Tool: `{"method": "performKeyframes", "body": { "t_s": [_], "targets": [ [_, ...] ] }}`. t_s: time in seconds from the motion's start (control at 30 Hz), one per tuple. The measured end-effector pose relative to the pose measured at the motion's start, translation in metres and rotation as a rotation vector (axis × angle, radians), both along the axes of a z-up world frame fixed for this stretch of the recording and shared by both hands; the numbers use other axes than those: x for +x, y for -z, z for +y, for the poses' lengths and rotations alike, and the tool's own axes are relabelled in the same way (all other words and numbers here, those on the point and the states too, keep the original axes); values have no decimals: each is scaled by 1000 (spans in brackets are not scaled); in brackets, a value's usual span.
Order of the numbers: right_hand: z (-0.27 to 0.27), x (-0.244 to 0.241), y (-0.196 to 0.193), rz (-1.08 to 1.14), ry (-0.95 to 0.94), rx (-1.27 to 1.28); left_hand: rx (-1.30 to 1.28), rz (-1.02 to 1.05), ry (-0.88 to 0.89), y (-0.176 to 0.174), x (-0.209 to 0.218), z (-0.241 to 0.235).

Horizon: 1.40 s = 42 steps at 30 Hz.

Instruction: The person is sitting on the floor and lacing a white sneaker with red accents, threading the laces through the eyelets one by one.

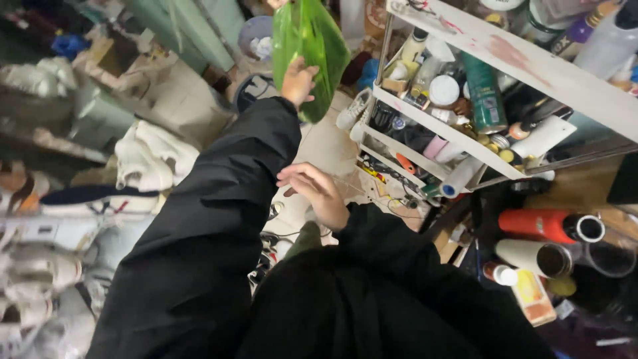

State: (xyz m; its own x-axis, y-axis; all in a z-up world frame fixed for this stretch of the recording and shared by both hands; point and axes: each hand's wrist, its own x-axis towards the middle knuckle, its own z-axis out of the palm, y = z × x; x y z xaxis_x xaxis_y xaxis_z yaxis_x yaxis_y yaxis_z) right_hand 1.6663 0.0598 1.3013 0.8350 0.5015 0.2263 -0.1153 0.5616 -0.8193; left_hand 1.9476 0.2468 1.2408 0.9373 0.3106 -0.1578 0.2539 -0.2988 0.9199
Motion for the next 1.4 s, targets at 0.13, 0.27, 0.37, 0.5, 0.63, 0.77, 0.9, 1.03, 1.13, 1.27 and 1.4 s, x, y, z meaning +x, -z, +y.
{"method": "performKeyframes", "body": {
  "t_s": [0.13,0.27,0.37,0.5,0.63,0.77,0.9,1.03,1.13,1.27,1.4],
  "targets": [
    [30,47,15,-98,69,4,-11,-99,8,-1,53,-13],
    [49,60,15,-51,213,-111,269,-346,-217,3,42,-44],
    [65,75,23,-12,312,-136,179,-277,-255,-5,36,-56],
    [70,87,30,48,274,-194,-233,-47,-189,38,56,-53],
    [61,102,12,-14,206,-195,-293,-29,-176,23,48,-45],
    [53,112,7,-68,118,-194,-335,-63,-207,37,60,-33],
    [41,119,7,-138,89,-181,-394,80,-196,7,56,-37],
    [30,121,10,-176,32,-213,-276,58,-192,34,73,-25],
    [25,119,12,-183,31,-197,-341,-45,-366,6,57,-34],
    [18,119,12,-189,-59,-200,-431,-109,-303,-57,11,-39],
    [11,112,1,-217,-128,-184,-457,-101,-264,-85,-27,-39]
  ]
}}
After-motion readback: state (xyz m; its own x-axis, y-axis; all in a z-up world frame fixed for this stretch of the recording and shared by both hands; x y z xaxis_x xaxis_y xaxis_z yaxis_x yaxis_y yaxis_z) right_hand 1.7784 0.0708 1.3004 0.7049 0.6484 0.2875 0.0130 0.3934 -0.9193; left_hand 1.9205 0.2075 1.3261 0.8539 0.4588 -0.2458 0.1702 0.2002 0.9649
